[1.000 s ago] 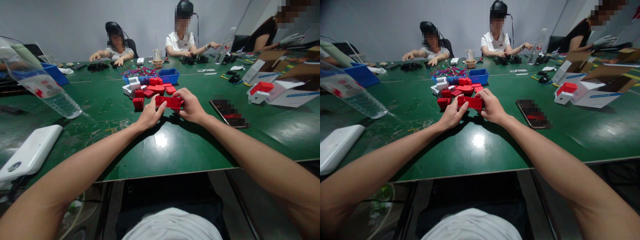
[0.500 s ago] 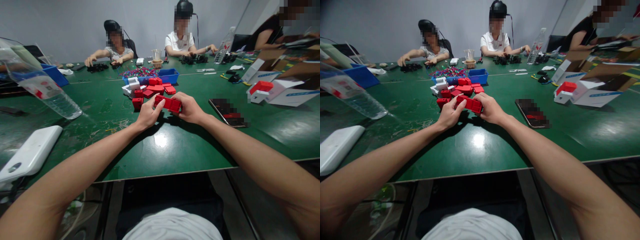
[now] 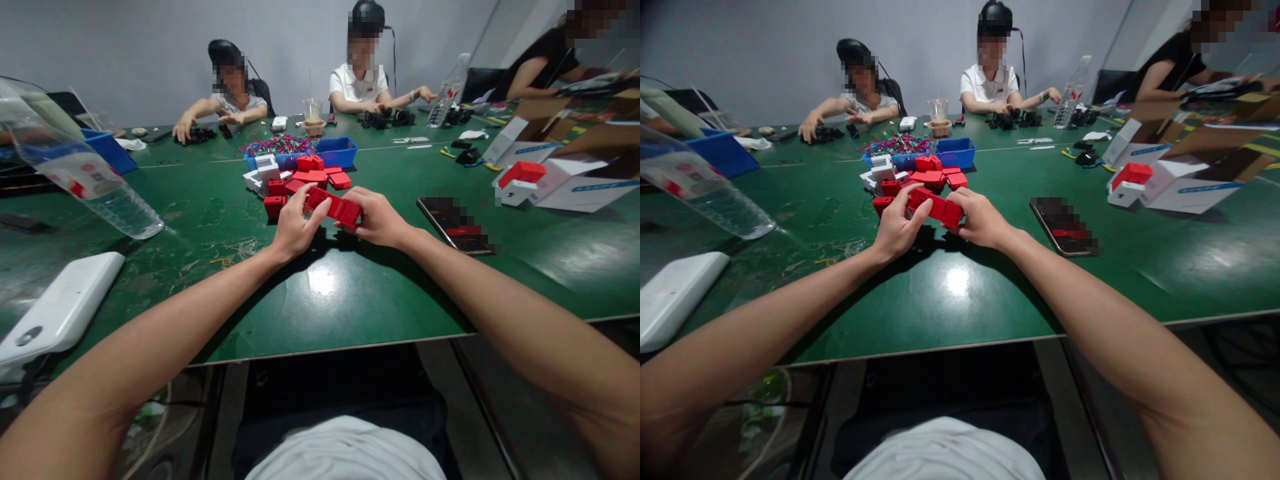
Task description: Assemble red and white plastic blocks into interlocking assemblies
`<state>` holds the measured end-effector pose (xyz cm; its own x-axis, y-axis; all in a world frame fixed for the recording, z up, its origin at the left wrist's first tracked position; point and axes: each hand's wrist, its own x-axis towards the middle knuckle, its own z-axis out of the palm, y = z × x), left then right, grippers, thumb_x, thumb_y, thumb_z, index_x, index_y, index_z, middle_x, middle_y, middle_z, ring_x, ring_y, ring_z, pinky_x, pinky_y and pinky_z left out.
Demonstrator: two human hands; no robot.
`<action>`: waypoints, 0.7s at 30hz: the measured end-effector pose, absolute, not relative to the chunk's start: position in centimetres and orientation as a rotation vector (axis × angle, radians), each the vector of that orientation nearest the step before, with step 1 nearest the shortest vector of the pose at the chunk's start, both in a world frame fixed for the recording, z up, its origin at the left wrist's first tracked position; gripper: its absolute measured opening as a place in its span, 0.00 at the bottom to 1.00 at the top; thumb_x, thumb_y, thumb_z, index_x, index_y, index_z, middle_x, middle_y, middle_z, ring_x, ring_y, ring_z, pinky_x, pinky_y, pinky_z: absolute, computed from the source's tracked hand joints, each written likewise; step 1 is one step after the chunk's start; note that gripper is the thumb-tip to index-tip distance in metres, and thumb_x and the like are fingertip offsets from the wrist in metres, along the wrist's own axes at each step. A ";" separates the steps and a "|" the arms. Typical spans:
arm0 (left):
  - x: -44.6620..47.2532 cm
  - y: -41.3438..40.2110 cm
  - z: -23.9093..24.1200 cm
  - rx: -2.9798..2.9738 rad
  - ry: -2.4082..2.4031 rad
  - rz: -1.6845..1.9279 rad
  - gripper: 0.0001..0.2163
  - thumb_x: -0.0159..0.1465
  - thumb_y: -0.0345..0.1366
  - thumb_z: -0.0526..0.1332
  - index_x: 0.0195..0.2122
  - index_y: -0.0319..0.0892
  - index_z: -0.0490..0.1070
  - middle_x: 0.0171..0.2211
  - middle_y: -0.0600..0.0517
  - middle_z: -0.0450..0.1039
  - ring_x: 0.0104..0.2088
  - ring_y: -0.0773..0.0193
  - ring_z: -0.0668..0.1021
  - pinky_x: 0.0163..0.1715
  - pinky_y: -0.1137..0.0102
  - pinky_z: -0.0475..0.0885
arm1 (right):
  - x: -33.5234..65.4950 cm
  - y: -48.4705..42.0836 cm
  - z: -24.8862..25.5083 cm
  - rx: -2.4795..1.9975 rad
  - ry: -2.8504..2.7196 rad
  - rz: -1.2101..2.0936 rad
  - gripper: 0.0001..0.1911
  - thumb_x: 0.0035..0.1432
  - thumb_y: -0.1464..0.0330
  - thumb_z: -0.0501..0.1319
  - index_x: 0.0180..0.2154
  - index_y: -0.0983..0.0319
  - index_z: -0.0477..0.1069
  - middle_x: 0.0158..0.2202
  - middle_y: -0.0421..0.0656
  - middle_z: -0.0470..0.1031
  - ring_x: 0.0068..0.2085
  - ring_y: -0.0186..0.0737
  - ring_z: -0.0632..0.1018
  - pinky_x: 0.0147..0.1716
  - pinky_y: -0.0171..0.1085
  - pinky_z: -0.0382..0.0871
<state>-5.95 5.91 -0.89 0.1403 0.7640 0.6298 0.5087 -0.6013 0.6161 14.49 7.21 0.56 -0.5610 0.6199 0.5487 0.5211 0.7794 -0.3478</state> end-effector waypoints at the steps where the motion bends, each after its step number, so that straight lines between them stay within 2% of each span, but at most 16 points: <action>1: -5.9 5.9 -0.9 2.174 1.236 1.468 0.20 0.66 0.49 0.58 0.54 0.41 0.67 0.48 0.46 0.77 0.45 0.58 0.78 0.49 0.62 0.73 | 14.5 7.2 0.5 -0.849 -2.306 0.195 0.10 0.52 0.65 0.66 0.35 0.61 0.68 0.36 0.45 0.72 0.35 0.41 0.72 0.36 0.38 0.65; 10: -6.0 5.9 -1.4 2.388 1.111 1.519 0.23 0.65 0.48 0.61 0.56 0.41 0.61 0.54 0.42 0.71 0.54 0.55 0.74 0.57 0.59 0.69 | 14.7 7.6 -0.2 -0.942 -2.401 0.117 0.14 0.52 0.63 0.67 0.39 0.62 0.70 0.38 0.46 0.71 0.34 0.41 0.71 0.35 0.38 0.64; 14: -6.0 6.1 -1.6 2.388 1.132 1.455 0.22 0.67 0.48 0.59 0.57 0.42 0.60 0.56 0.41 0.70 0.56 0.54 0.74 0.59 0.58 0.68 | 14.7 7.6 -0.3 -0.996 -2.394 0.054 0.15 0.52 0.66 0.66 0.42 0.62 0.70 0.40 0.47 0.72 0.37 0.43 0.73 0.37 0.39 0.66; 21: -6.2 6.7 -2.1 2.373 1.105 1.417 0.30 0.64 0.48 0.63 0.62 0.42 0.53 0.60 0.38 0.66 0.56 0.52 0.74 0.58 0.55 0.69 | 14.6 7.6 -0.4 -1.066 -2.319 -0.038 0.16 0.53 0.69 0.65 0.46 0.60 0.72 0.46 0.49 0.72 0.43 0.48 0.76 0.39 0.40 0.69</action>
<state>-6.23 6.72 -2.08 0.2761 0.6664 0.6926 0.5099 -0.7124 0.4822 14.60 7.57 -0.36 -0.5118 0.6868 0.5162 0.7031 0.6801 -0.2077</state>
